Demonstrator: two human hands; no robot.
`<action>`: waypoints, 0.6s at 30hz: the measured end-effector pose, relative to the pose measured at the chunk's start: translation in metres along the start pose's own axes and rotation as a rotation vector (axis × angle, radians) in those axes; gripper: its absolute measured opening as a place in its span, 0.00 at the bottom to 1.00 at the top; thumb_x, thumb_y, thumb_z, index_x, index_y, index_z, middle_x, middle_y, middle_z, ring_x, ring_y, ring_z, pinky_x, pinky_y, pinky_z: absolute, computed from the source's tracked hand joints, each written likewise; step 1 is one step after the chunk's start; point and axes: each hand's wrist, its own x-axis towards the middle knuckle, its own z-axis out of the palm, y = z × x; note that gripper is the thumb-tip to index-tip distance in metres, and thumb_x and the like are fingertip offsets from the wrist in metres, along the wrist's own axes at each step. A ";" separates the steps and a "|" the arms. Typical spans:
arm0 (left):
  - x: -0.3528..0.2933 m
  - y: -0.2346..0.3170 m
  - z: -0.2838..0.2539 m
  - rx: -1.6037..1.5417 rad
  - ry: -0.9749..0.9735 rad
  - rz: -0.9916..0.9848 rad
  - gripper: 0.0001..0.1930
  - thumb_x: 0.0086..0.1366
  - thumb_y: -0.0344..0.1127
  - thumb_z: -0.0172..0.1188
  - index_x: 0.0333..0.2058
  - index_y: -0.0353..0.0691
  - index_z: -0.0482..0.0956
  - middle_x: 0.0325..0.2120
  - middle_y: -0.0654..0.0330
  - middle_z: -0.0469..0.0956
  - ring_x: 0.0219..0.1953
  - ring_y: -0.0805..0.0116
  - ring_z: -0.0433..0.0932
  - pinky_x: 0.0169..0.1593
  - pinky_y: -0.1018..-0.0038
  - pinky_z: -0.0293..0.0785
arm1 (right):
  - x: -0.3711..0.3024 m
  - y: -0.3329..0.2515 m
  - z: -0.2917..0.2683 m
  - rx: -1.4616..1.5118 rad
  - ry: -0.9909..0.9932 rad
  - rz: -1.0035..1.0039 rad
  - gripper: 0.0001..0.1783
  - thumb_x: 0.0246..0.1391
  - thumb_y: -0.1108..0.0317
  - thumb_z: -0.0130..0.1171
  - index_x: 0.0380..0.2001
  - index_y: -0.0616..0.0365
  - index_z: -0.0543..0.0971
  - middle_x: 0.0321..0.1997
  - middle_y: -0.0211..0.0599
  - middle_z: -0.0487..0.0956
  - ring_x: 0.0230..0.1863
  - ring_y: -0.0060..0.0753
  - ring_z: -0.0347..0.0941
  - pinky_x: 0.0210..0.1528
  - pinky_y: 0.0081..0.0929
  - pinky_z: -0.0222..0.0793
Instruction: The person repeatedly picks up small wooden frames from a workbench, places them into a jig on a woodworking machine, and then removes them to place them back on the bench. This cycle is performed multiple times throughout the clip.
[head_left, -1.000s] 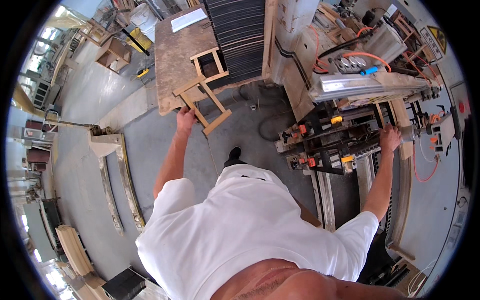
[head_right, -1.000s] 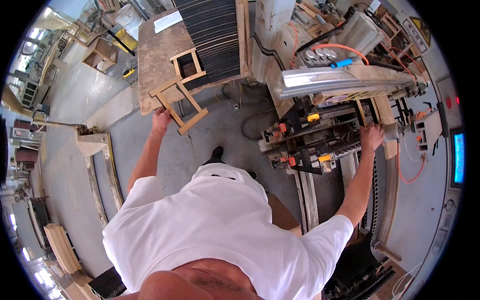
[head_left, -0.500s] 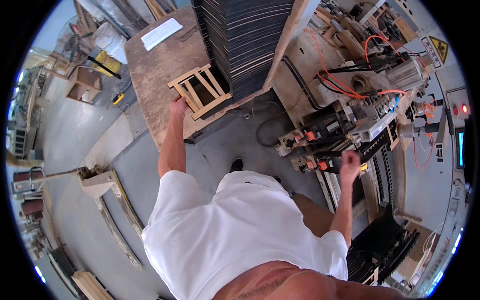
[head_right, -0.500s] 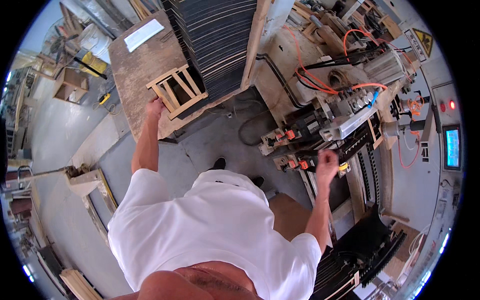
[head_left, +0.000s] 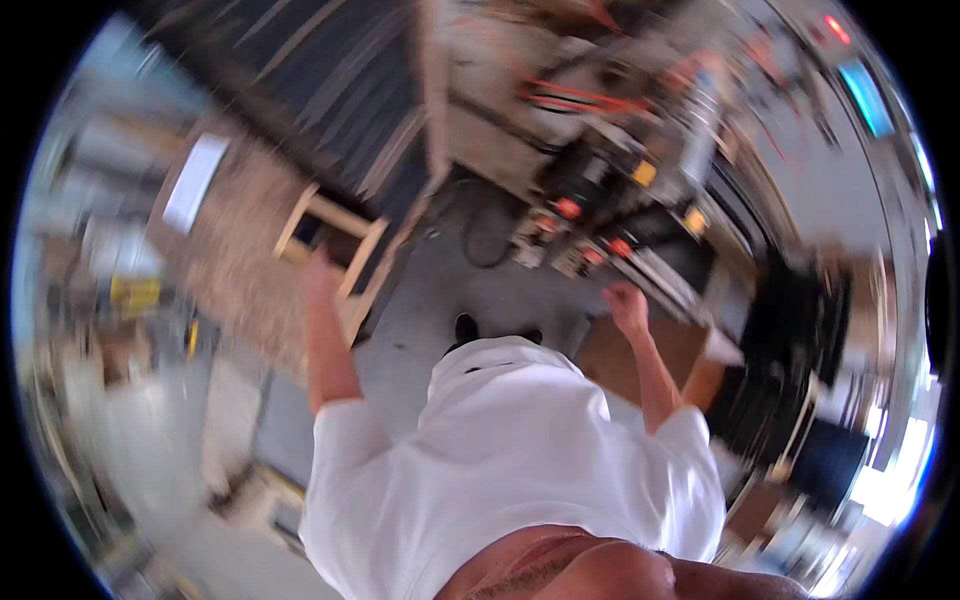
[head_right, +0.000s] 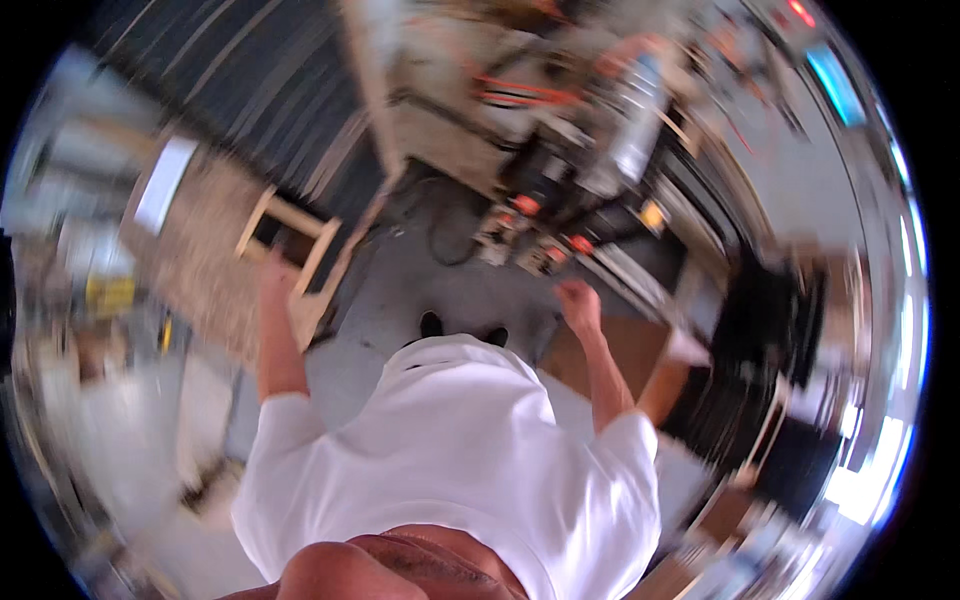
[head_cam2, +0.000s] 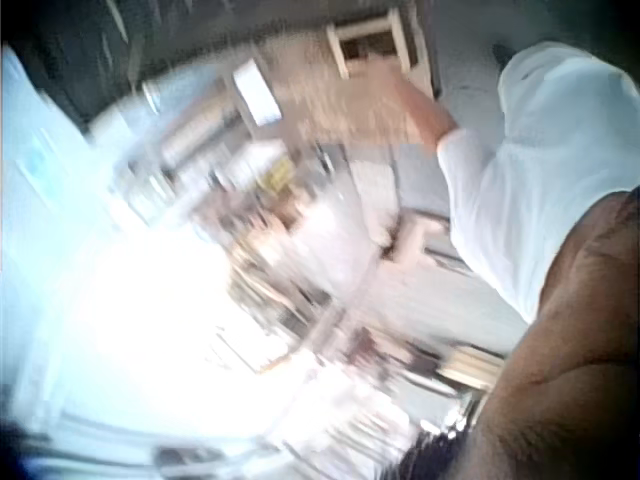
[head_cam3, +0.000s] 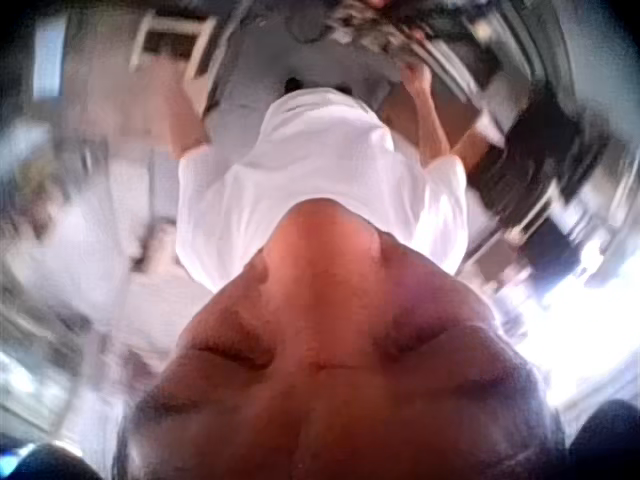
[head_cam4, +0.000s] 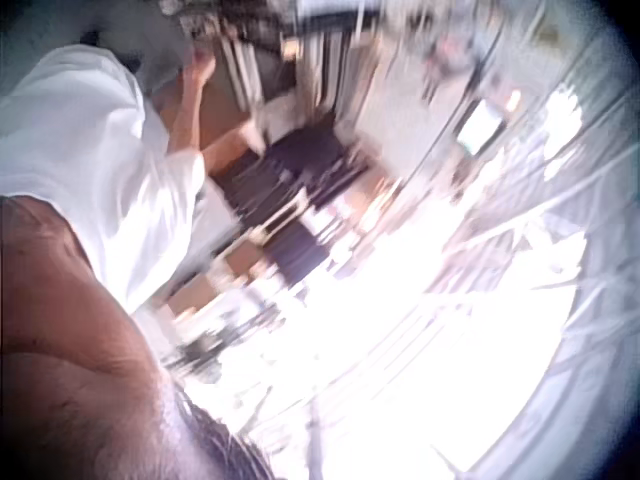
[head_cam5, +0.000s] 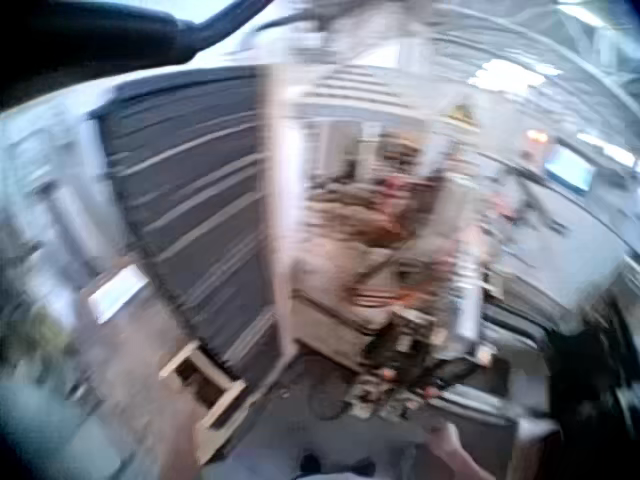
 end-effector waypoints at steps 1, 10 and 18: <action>0.003 -0.014 -0.006 0.117 -0.029 0.052 0.24 0.61 0.35 0.53 0.56 0.33 0.71 0.44 0.51 0.79 0.48 0.60 0.76 0.51 0.65 0.73 | -0.003 -0.017 -0.007 0.066 0.008 -0.016 0.13 0.52 0.63 0.65 0.37 0.62 0.81 0.31 0.36 0.82 0.33 0.22 0.75 0.38 0.25 0.72; -0.057 0.130 -0.045 -0.348 0.380 -0.575 0.21 0.70 0.37 0.47 0.57 0.31 0.69 0.53 0.45 0.72 0.53 0.49 0.74 0.54 0.60 0.72 | -0.028 -0.062 -0.214 -0.340 0.626 -0.285 0.08 0.50 0.66 0.62 0.33 0.55 0.79 0.37 0.42 0.79 0.41 0.49 0.76 0.43 0.41 0.73; -0.131 0.296 0.057 -0.934 -0.326 0.041 0.13 0.66 0.27 0.54 0.49 0.37 0.75 0.42 0.58 0.77 0.42 0.70 0.76 0.44 0.75 0.75 | -0.159 0.056 -0.415 -0.929 0.832 0.596 0.16 0.48 0.61 0.63 0.40 0.55 0.79 0.41 0.46 0.79 0.46 0.48 0.76 0.47 0.41 0.71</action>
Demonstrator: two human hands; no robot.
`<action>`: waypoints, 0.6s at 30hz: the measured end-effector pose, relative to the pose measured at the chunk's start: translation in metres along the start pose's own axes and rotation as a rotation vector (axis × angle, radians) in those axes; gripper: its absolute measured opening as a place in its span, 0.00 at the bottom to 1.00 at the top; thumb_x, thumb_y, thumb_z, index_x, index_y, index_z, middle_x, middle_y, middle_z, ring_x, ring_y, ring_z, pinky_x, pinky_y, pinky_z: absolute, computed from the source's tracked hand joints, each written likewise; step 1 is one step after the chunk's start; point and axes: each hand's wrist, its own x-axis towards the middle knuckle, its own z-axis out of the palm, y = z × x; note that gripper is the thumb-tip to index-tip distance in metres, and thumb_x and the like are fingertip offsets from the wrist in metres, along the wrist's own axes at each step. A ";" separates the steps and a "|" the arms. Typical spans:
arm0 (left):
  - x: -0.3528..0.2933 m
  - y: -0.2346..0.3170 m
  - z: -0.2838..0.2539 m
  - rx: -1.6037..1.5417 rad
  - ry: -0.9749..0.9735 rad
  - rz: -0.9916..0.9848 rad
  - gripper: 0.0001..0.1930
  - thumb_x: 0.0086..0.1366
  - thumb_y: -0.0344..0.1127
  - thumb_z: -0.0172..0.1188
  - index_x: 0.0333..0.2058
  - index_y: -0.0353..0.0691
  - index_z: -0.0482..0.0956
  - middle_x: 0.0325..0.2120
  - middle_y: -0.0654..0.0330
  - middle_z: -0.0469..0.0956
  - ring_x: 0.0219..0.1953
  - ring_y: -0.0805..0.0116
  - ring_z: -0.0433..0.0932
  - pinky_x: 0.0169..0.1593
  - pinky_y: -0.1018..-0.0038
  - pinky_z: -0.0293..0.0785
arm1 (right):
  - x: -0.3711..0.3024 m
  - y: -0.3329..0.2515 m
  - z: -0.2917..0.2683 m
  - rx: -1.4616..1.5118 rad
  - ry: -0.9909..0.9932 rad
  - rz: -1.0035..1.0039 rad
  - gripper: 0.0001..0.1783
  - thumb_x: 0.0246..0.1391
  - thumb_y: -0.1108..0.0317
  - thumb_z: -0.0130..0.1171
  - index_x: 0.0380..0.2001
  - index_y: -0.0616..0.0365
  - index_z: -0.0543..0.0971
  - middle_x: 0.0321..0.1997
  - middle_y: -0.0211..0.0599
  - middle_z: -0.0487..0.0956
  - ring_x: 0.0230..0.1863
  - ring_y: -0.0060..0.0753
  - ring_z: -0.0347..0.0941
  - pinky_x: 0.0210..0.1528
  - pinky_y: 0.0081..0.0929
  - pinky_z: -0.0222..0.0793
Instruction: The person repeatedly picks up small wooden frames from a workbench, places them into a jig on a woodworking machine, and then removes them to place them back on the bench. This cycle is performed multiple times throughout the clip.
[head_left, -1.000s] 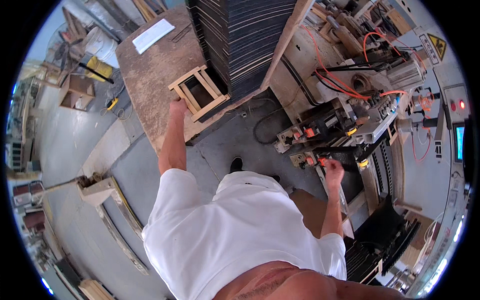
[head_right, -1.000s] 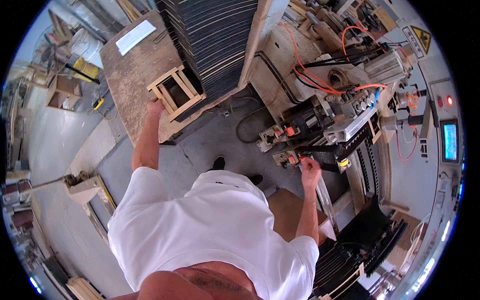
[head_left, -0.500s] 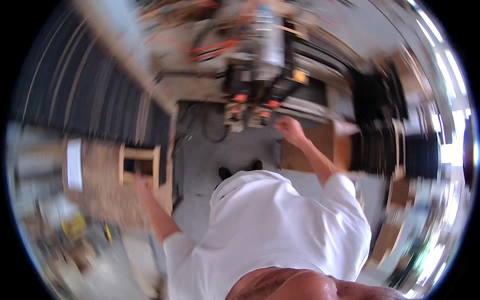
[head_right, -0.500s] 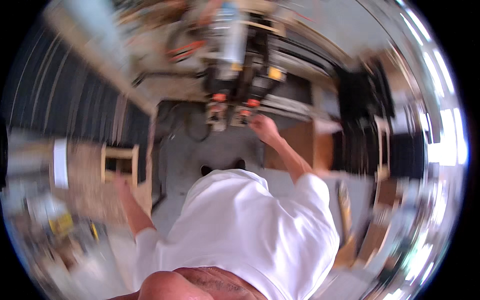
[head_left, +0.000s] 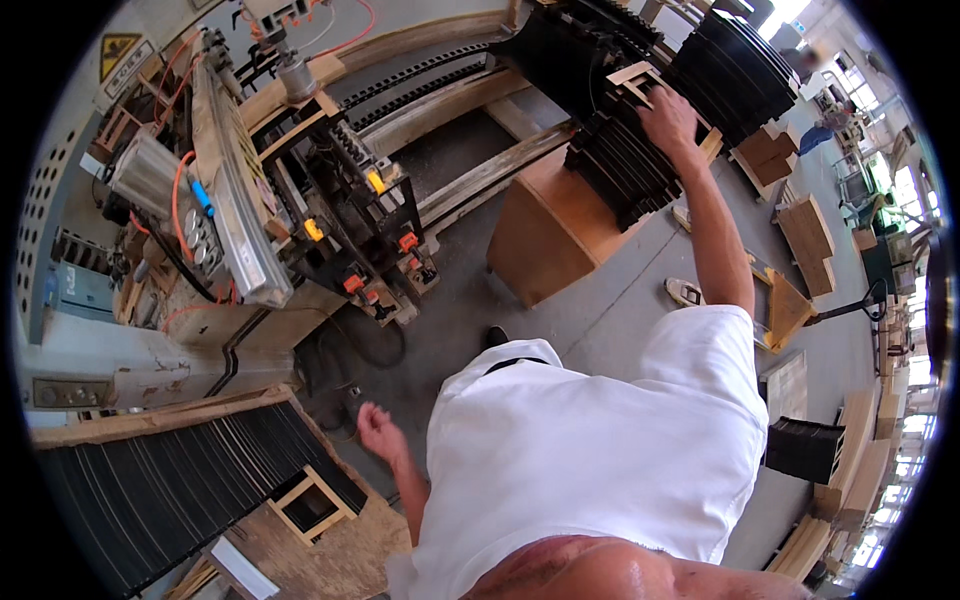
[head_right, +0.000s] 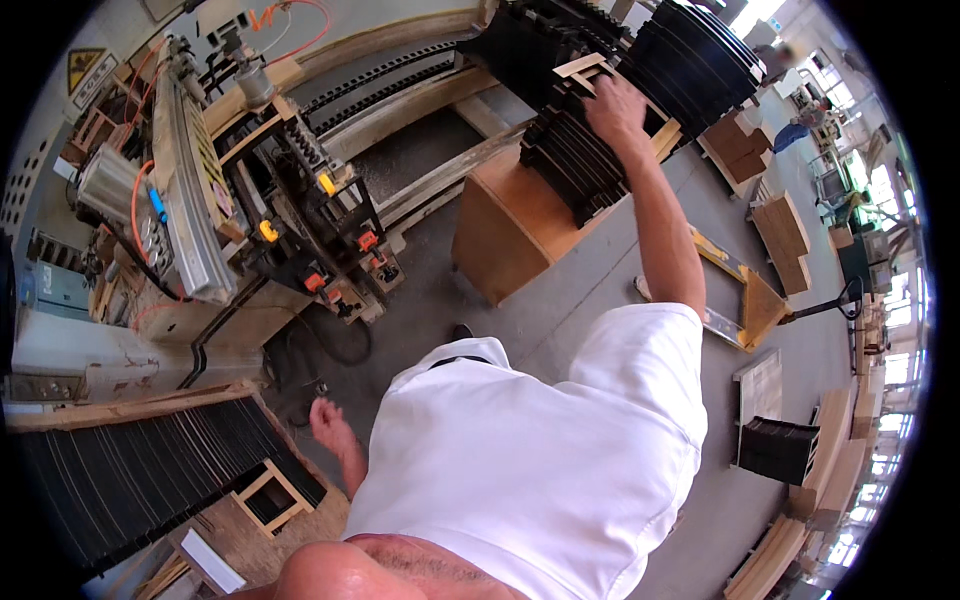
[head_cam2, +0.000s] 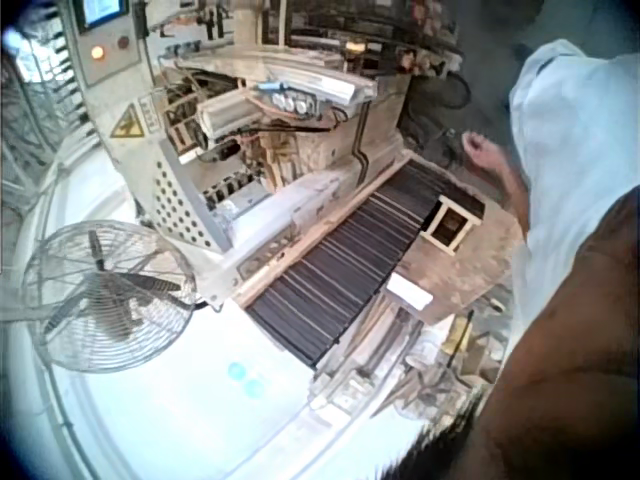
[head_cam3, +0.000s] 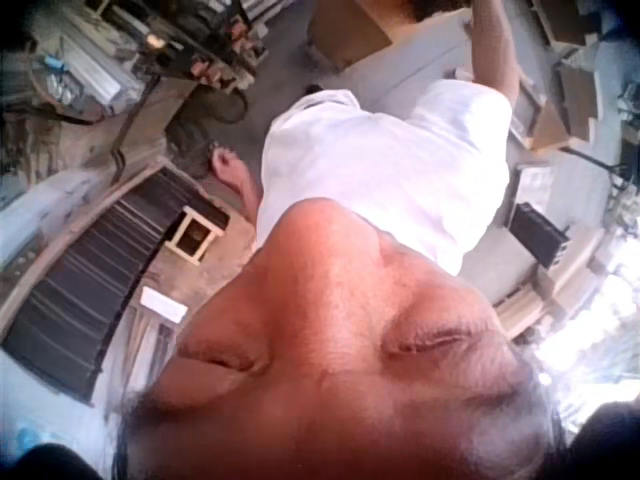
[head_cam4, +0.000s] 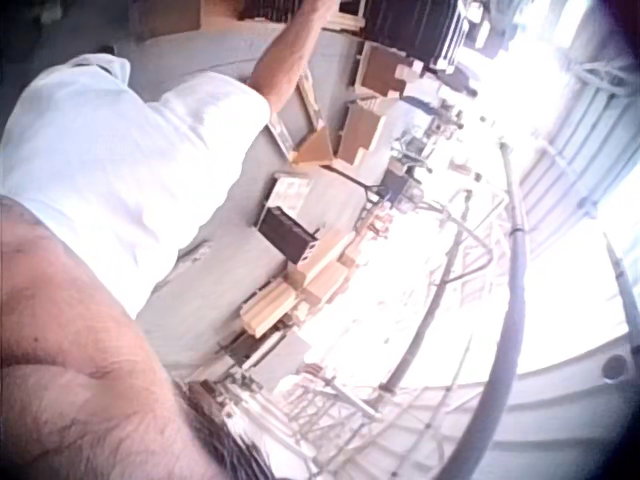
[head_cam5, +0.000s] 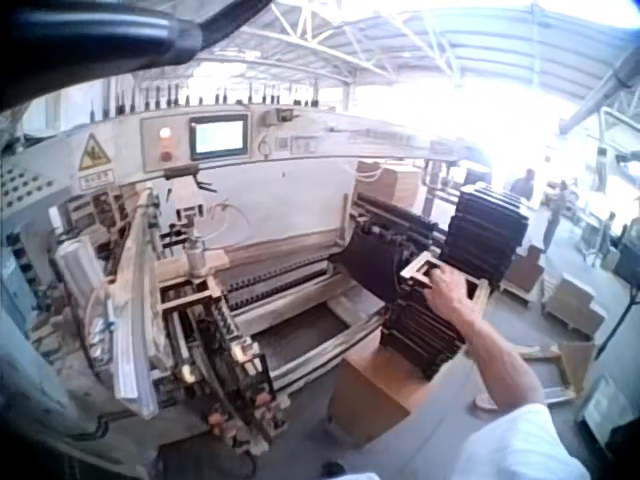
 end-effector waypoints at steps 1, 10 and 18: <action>0.006 0.011 0.029 -0.078 -0.057 -0.071 0.13 0.66 0.28 0.56 0.49 0.38 0.75 0.42 0.59 0.77 0.42 0.71 0.76 0.44 0.75 0.76 | -0.001 0.025 0.008 -0.022 -0.051 0.053 0.17 0.48 0.61 0.63 0.40 0.57 0.78 0.40 0.47 0.80 0.45 0.48 0.76 0.47 0.40 0.71; 0.100 0.123 0.202 -0.201 -0.344 0.006 0.12 0.66 0.34 0.60 0.46 0.37 0.77 0.37 0.63 0.78 0.39 0.75 0.77 0.41 0.78 0.76 | -0.017 0.055 0.001 0.485 -0.033 0.127 0.13 0.54 0.63 0.62 0.41 0.55 0.78 0.33 0.35 0.81 0.36 0.27 0.76 0.43 0.26 0.71; 0.233 0.230 0.299 -0.366 -0.229 -0.050 0.20 0.68 0.42 0.58 0.51 0.34 0.74 0.41 0.61 0.77 0.41 0.71 0.77 0.45 0.73 0.76 | -0.022 -0.009 -0.029 0.918 0.018 -0.118 0.10 0.53 0.76 0.63 0.40 0.59 0.78 0.40 0.38 0.78 0.38 0.27 0.76 0.40 0.23 0.72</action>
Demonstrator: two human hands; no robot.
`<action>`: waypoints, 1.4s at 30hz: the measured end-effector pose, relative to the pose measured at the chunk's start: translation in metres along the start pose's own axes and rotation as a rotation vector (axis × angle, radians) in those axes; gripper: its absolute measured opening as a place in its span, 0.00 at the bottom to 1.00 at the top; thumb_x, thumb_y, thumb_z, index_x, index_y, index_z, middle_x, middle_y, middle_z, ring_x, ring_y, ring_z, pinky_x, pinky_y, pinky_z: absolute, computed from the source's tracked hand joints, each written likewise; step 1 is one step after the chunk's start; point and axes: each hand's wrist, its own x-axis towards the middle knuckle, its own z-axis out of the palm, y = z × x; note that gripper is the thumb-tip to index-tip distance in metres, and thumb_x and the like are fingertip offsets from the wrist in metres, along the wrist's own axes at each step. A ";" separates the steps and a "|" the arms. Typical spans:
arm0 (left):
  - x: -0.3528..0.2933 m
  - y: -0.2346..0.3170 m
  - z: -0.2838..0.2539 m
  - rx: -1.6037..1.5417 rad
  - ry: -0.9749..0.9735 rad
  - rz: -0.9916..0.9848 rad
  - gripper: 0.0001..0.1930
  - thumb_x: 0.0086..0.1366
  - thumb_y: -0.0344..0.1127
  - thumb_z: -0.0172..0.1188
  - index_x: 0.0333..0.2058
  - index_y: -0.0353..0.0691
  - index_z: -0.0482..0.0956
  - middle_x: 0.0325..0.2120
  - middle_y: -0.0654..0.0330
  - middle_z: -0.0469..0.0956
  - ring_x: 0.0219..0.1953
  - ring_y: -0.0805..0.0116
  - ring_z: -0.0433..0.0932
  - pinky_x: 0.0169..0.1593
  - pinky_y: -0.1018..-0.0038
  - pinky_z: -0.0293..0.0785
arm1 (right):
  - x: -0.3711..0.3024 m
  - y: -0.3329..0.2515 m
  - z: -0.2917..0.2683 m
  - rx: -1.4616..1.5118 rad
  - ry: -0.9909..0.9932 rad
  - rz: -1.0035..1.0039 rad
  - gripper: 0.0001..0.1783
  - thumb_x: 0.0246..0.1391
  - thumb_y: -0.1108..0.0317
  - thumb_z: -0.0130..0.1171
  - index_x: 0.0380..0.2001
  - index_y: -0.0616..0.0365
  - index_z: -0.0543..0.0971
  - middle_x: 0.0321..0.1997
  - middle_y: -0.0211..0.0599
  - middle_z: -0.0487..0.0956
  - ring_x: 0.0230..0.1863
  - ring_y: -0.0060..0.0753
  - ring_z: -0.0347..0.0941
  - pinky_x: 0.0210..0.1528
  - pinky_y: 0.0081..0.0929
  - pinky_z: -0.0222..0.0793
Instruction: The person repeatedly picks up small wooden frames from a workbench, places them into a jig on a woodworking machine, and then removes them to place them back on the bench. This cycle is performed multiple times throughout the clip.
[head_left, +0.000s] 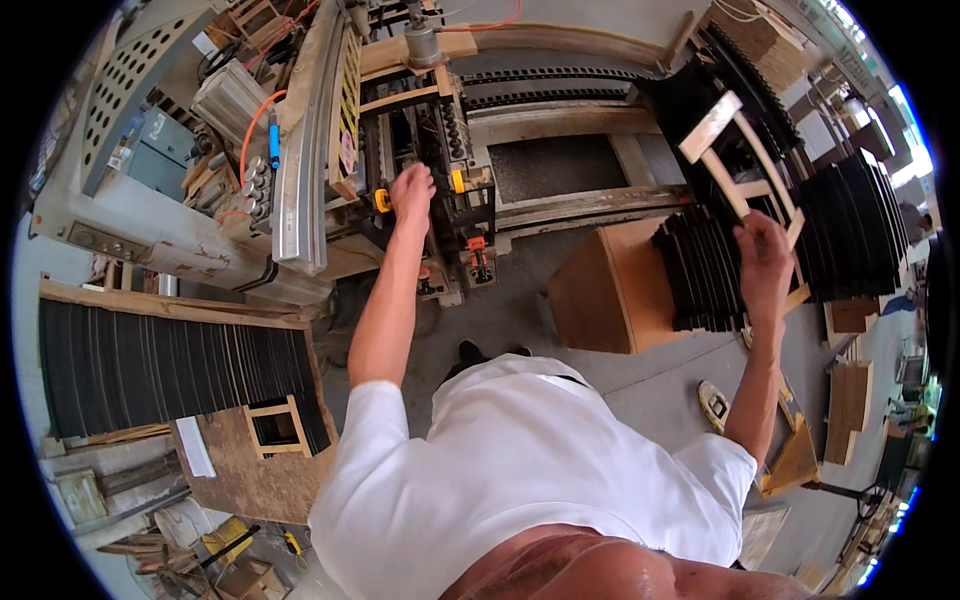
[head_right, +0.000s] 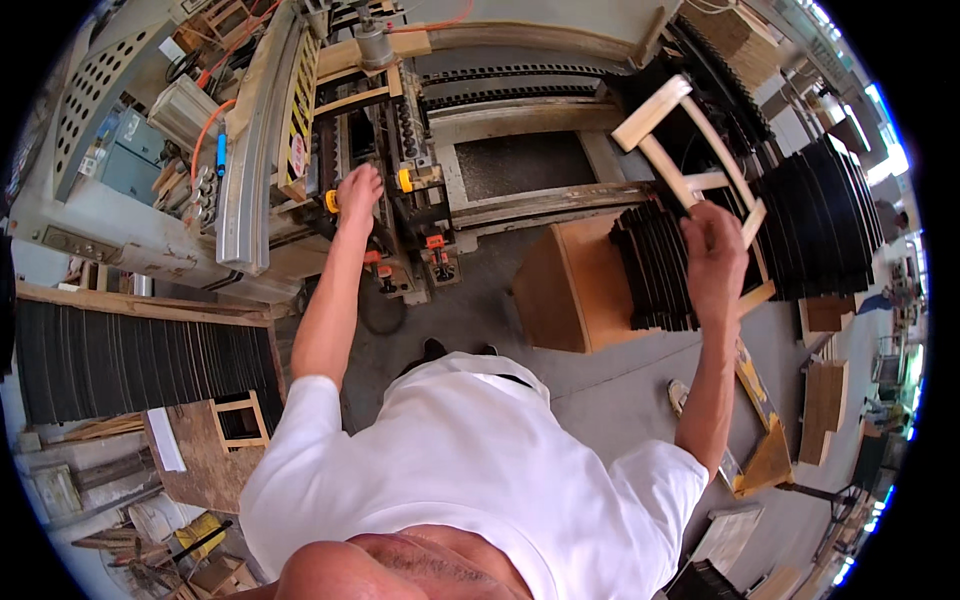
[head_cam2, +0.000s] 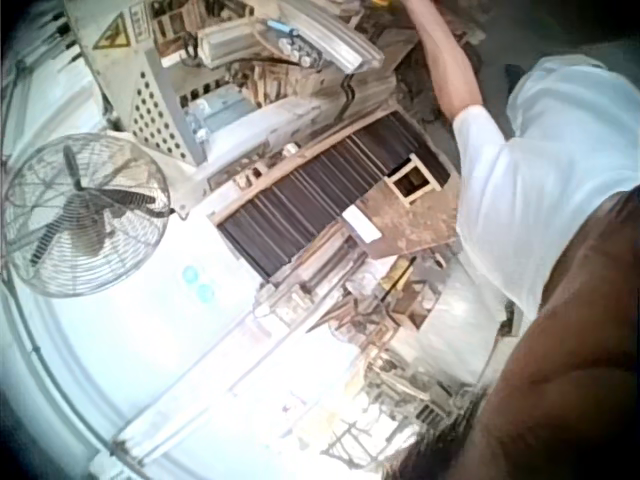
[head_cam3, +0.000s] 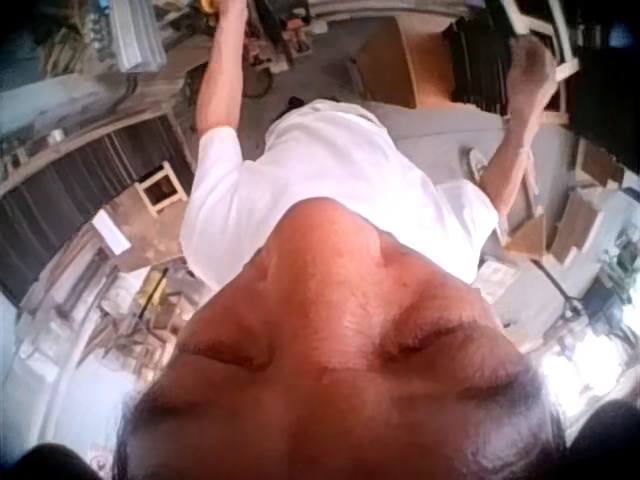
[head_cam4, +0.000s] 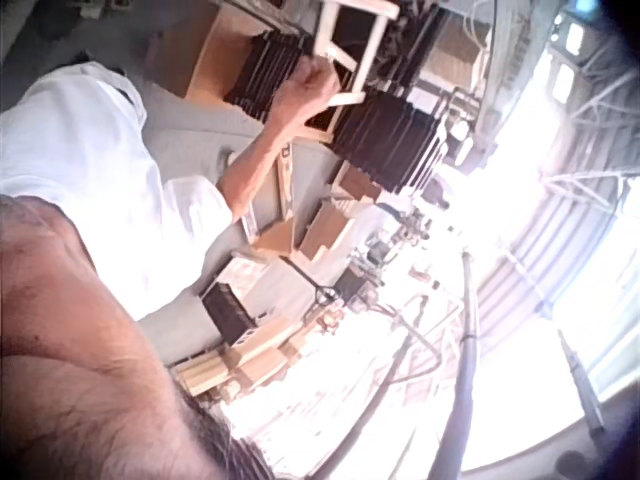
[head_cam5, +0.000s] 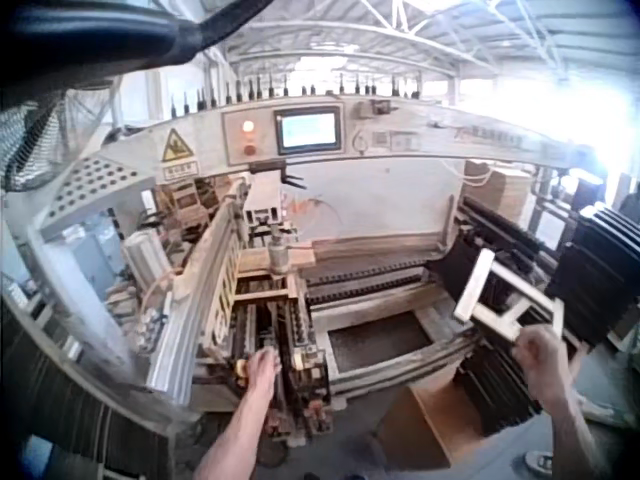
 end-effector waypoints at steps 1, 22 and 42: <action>0.023 0.004 0.007 -0.047 0.024 -0.025 0.22 0.68 0.43 0.57 0.53 0.34 0.72 0.43 0.59 0.77 0.43 0.69 0.76 0.46 0.71 0.76 | 0.000 -0.009 0.012 -0.007 -0.014 -0.044 0.09 0.52 0.77 0.64 0.38 0.59 0.78 0.40 0.39 0.78 0.40 0.30 0.76 0.40 0.25 0.73; 0.122 -0.018 0.018 -0.802 0.061 -0.195 0.19 0.67 0.33 0.56 0.52 0.30 0.64 0.48 0.50 0.71 0.52 0.50 0.73 0.56 0.55 0.75 | 0.096 -0.123 0.312 0.157 -0.360 -0.662 0.08 0.45 0.72 0.64 0.31 0.56 0.77 0.32 0.33 0.79 0.40 0.44 0.73 0.42 0.37 0.71; 0.029 -0.033 0.013 -0.754 -0.025 -0.097 0.16 0.70 0.33 0.52 0.56 0.43 0.67 0.53 0.59 0.73 0.56 0.61 0.72 0.58 0.60 0.69 | 0.161 -0.144 0.480 0.301 -0.620 -0.784 0.12 0.43 0.71 0.64 0.32 0.57 0.73 0.28 0.43 0.78 0.39 0.50 0.74 0.44 0.43 0.66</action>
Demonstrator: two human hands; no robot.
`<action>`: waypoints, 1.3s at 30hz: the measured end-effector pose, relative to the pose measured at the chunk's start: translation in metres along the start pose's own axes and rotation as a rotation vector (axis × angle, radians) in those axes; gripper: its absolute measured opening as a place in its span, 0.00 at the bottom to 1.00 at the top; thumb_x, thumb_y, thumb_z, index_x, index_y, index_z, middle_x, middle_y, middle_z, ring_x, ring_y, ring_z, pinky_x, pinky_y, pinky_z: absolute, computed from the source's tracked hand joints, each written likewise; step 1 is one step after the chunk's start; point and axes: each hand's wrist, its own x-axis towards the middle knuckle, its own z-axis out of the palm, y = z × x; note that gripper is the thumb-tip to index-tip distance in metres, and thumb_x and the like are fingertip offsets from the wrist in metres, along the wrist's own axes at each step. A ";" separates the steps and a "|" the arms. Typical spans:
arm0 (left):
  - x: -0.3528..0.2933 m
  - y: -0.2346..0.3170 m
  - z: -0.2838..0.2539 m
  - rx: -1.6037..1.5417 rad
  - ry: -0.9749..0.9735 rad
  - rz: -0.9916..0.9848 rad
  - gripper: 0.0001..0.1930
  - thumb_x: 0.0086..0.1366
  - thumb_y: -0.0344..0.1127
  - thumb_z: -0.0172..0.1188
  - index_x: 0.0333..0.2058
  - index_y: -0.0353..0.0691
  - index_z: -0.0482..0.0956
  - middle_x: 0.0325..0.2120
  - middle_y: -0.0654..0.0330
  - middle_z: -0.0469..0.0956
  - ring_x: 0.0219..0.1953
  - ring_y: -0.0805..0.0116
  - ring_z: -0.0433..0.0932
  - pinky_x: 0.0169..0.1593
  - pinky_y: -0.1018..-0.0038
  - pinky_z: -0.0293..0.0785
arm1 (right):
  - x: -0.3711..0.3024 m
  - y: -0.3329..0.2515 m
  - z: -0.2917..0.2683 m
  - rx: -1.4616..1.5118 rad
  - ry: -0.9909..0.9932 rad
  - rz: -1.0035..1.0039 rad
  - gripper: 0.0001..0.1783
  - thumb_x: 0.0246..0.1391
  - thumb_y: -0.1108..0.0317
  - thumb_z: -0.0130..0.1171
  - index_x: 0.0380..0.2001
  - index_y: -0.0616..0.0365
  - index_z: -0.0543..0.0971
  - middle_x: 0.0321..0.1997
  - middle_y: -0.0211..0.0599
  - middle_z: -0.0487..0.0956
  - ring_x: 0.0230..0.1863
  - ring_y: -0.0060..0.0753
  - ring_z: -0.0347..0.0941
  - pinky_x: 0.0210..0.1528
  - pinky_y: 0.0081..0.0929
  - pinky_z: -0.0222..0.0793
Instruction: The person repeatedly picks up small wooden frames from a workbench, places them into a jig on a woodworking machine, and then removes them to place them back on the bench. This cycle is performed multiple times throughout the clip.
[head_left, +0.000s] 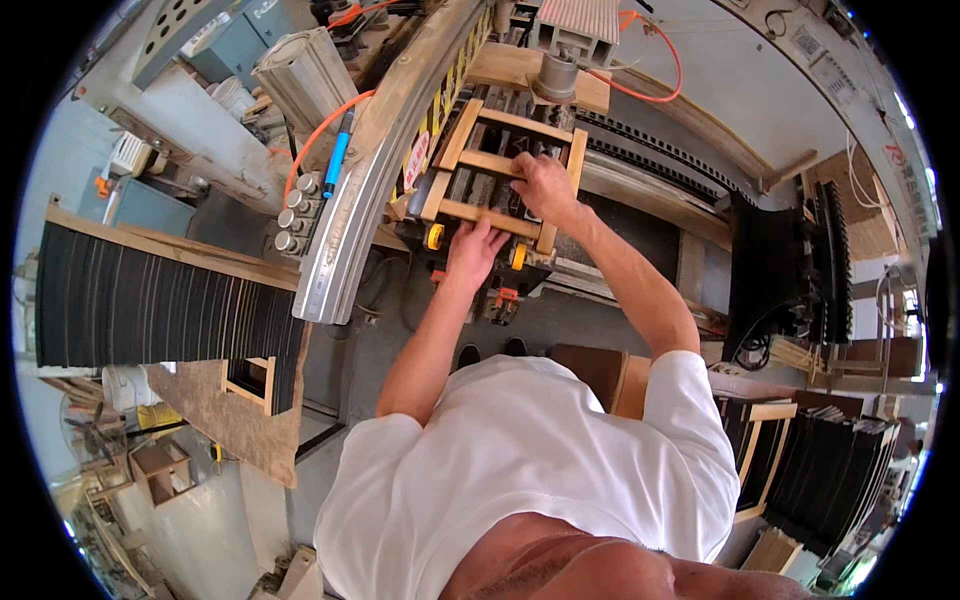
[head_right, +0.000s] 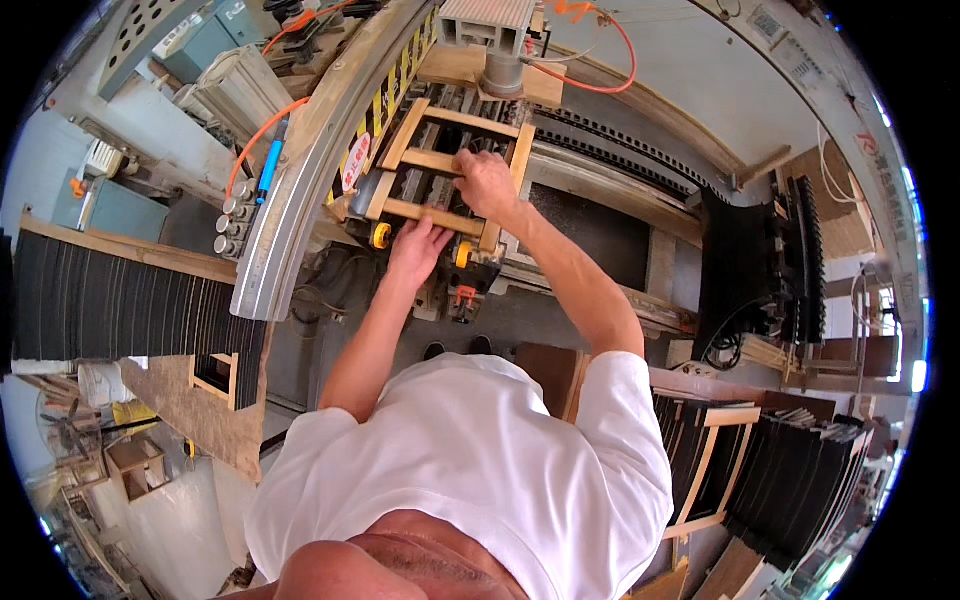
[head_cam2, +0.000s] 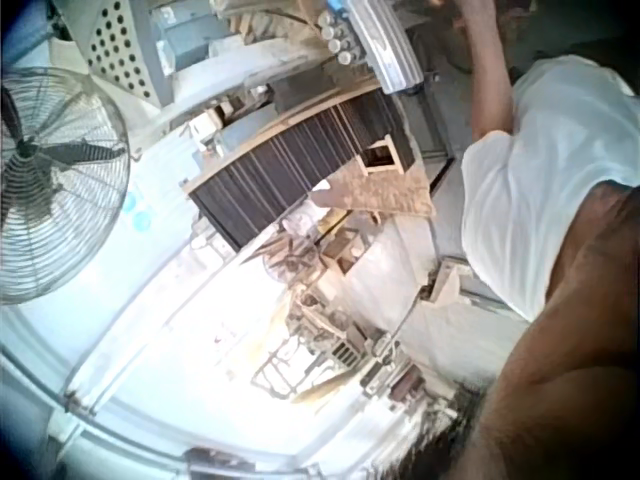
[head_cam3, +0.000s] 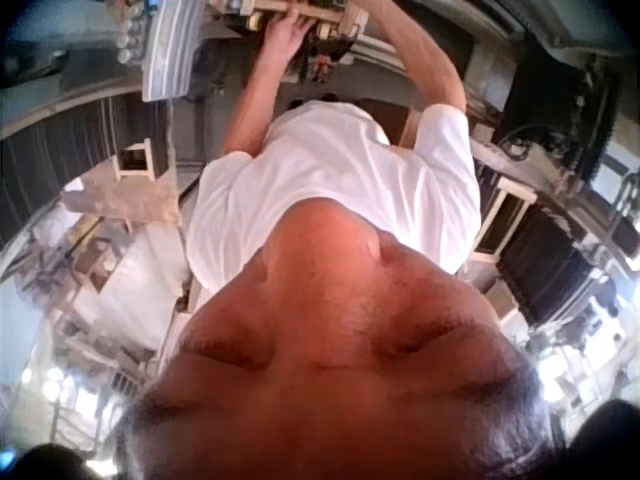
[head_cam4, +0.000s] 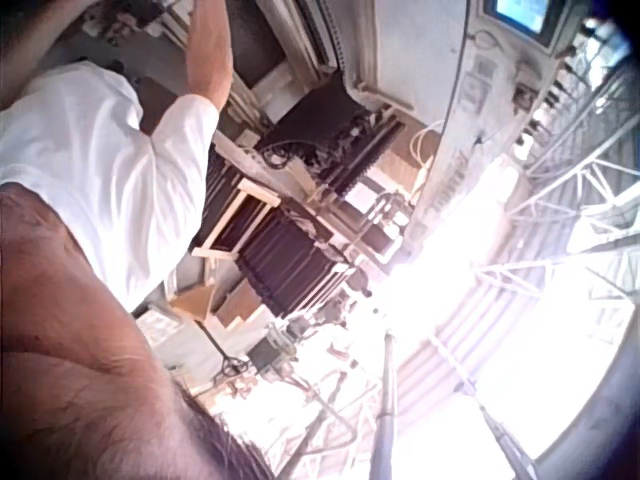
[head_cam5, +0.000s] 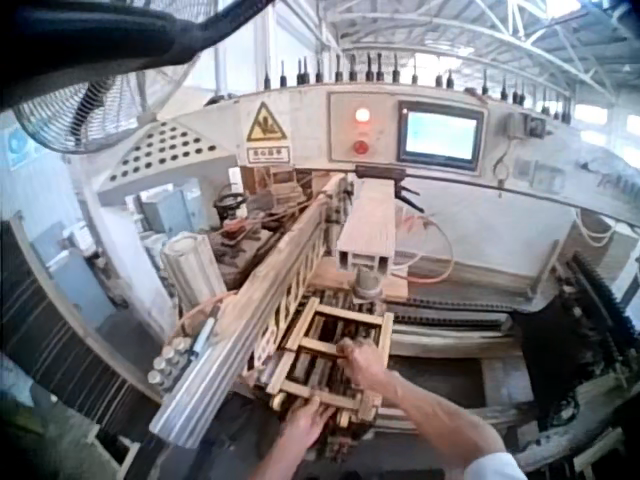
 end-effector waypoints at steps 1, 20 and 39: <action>-0.015 0.001 -0.002 0.030 0.010 -0.004 0.17 0.70 0.32 0.52 0.56 0.43 0.66 0.55 0.58 0.72 0.57 0.61 0.71 0.59 0.60 0.69 | 0.009 0.009 0.003 -0.011 0.001 -0.007 0.12 0.43 0.71 0.63 0.32 0.57 0.73 0.27 0.44 0.78 0.39 0.51 0.74 0.44 0.43 0.66; -0.183 0.013 -0.017 0.032 0.127 -0.044 0.18 0.70 0.29 0.51 0.57 0.41 0.68 0.54 0.57 0.73 0.59 0.56 0.70 0.62 0.57 0.69 | 0.073 0.062 0.048 -0.022 -0.120 0.031 0.13 0.41 0.73 0.58 0.35 0.58 0.76 0.30 0.49 0.80 0.38 0.55 0.77 0.44 0.47 0.68; -0.236 0.039 -0.085 0.202 0.146 -0.106 0.16 0.70 0.28 0.50 0.56 0.39 0.68 0.51 0.57 0.74 0.55 0.58 0.74 0.57 0.61 0.74 | 0.062 0.044 0.054 0.030 -0.017 0.247 0.10 0.43 0.74 0.59 0.32 0.58 0.74 0.33 0.48 0.79 0.43 0.55 0.74 0.45 0.46 0.70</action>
